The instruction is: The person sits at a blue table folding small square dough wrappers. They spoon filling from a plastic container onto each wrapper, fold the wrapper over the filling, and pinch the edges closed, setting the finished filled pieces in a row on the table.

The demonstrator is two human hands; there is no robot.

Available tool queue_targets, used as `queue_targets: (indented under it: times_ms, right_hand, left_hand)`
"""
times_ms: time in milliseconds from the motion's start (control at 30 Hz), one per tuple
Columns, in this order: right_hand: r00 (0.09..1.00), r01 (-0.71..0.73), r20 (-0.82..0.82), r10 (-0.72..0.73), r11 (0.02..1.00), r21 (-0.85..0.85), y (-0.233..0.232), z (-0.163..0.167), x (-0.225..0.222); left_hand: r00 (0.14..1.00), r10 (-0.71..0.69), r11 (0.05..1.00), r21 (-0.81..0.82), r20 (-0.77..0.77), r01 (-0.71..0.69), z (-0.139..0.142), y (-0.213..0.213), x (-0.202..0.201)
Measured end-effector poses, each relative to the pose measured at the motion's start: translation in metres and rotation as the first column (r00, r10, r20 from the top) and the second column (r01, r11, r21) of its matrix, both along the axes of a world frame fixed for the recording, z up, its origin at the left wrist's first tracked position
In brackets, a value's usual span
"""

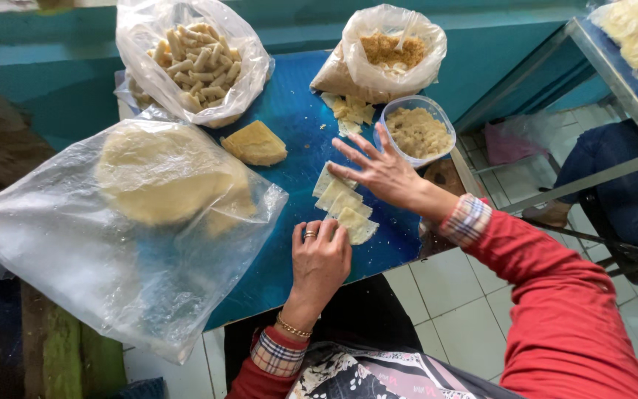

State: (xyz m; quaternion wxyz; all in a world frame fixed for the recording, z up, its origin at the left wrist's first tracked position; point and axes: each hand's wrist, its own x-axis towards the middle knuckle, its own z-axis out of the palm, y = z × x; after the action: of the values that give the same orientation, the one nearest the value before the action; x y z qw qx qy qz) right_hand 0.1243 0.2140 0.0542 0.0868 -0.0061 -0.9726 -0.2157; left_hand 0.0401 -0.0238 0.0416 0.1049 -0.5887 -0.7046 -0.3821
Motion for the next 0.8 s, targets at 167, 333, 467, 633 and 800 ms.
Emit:
queue_targets:
  times_ms: [167, 333, 467, 633, 800]
  right_hand:
    - [0.996, 0.084, 0.022, -0.085, 0.996, 0.037, 0.007, 0.013, -0.017]
    - [0.966, 0.186, -0.032, -0.255, 0.779, -0.598, 0.003, 0.036, 0.015]
    - [0.854, 0.351, 0.171, -0.492, 0.302, -0.886, 0.004, 0.050, 0.060]
    - [0.851, 0.356, -0.052, -0.523, 0.647, -0.675, -0.036, 0.047, 0.098]
    - [0.904, 0.369, -0.255, -0.343, 0.928, 0.060, -0.080, 0.058, 0.106]
  left_hand:
    - [1.000, -0.004, 1.000, 0.013, 0.001, 0.004, 0.003, 0.000, -0.001]
    - [1.000, -0.021, 1.000, 0.019, 0.002, 0.021, 0.004, 0.000, -0.002]
    - [0.999, -0.031, 0.999, 0.025, -0.010, 0.031, 0.005, -0.002, -0.005]
    - [0.999, -0.006, 0.999, 0.053, -0.040, 0.008, 0.003, 0.001, -0.004]
    - [1.000, -0.011, 0.998, 0.061, 0.007, 0.011, -0.003, 0.001, -0.005]
